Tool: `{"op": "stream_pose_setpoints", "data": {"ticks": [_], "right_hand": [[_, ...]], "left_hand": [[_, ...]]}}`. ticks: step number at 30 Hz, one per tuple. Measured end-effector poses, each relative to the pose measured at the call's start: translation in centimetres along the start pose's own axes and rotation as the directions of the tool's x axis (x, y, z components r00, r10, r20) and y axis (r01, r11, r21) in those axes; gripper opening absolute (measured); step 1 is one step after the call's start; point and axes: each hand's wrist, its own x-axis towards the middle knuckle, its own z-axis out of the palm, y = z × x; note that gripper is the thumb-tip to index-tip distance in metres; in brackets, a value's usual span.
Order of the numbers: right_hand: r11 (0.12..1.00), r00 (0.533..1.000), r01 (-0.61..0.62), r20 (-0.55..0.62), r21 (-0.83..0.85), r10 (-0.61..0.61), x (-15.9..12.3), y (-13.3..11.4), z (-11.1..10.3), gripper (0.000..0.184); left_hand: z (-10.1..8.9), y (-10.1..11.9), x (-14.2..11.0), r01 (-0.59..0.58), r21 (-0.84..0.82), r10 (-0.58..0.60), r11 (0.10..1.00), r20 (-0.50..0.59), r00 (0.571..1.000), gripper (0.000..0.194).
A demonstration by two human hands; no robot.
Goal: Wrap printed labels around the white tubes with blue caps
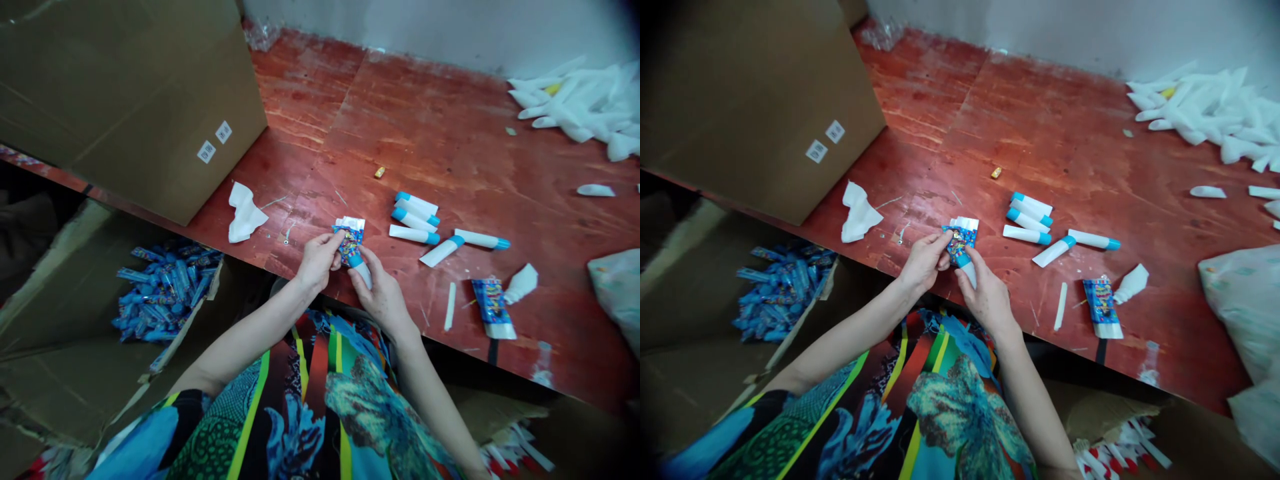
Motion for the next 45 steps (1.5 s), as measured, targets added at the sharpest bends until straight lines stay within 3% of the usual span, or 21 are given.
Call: {"op": "stream_pose_setpoints", "data": {"ticks": [8, 14, 18, 21, 25, 28, 30, 37, 42, 45], "right_hand": [[1.0, 0.998, -0.004, -0.057, 0.005, 0.004, 0.0, -0.3, 0.1, 0.059], [0.998, 0.997, 0.012, -0.074, 0.055, -0.008, -0.1, -0.3, -0.3, 0.054], [0.986, 0.993, -0.042, -0.106, 0.16, 0.059, 0.2, -0.7, 0.0, 0.046], [0.921, 0.981, -0.122, -0.094, 0.371, 0.167, 0.4, -1.0, 0.6, 0.043], [0.728, 0.976, -0.175, 0.021, 0.663, 0.216, -0.1, -1.2, 1.0, 0.047], [0.589, 0.956, -0.286, 0.18, 0.756, 0.233, -0.7, -1.1, 0.8, 0.058], [0.535, 0.938, -0.337, 0.227, 0.775, 0.262, -0.8, -1.1, 0.9, 0.063], [0.549, 0.953, -0.253, 0.108, 0.797, 0.283, -0.6, -1.4, 1.8, 0.061], [0.484, 0.938, -0.345, 0.274, 0.804, 0.214, -1.8, -0.5, 0.6, 0.072], [0.497, 0.94, -0.329, 0.224, 0.803, 0.258, -1.7, -0.1, 1.1, 0.069]], "left_hand": [[0.1, -0.4, -0.2, 0.038, 0.003, -0.038, 0.999, 0.018, 0.999, 0.051], [-0.2, -0.4, -0.4, 0.094, 0.096, -0.106, 0.991, 0.13, 0.986, 0.048], [0.0, -0.9, -0.8, 0.137, 0.106, -0.154, 0.985, 0.168, 0.974, 0.044], [0.0, -1.2, -0.9, 0.159, 0.088, -0.173, 0.983, 0.193, 0.966, 0.044], [-0.2, -0.9, -0.4, 0.135, 0.058, -0.143, 0.989, 0.184, 0.972, 0.047], [-0.3, -0.9, -0.2, 0.142, 0.033, -0.146, 0.989, 0.191, 0.971, 0.05], [-0.2, -1.3, -0.5, 0.165, 0.041, -0.17, 0.985, 0.211, 0.963, 0.052], [0.2, -2.1, -2.1, 0.103, 0.071, -0.112, 0.992, 0.15, 0.982, 0.044], [-0.5, -1.7, -1.9, 0.12, 0.06, -0.131, 0.991, 0.231, 0.964, 0.045], [-0.6, -2.4, -2.1, 0.113, 0.087, -0.132, 0.99, 0.26, 0.956, 0.05]]}}
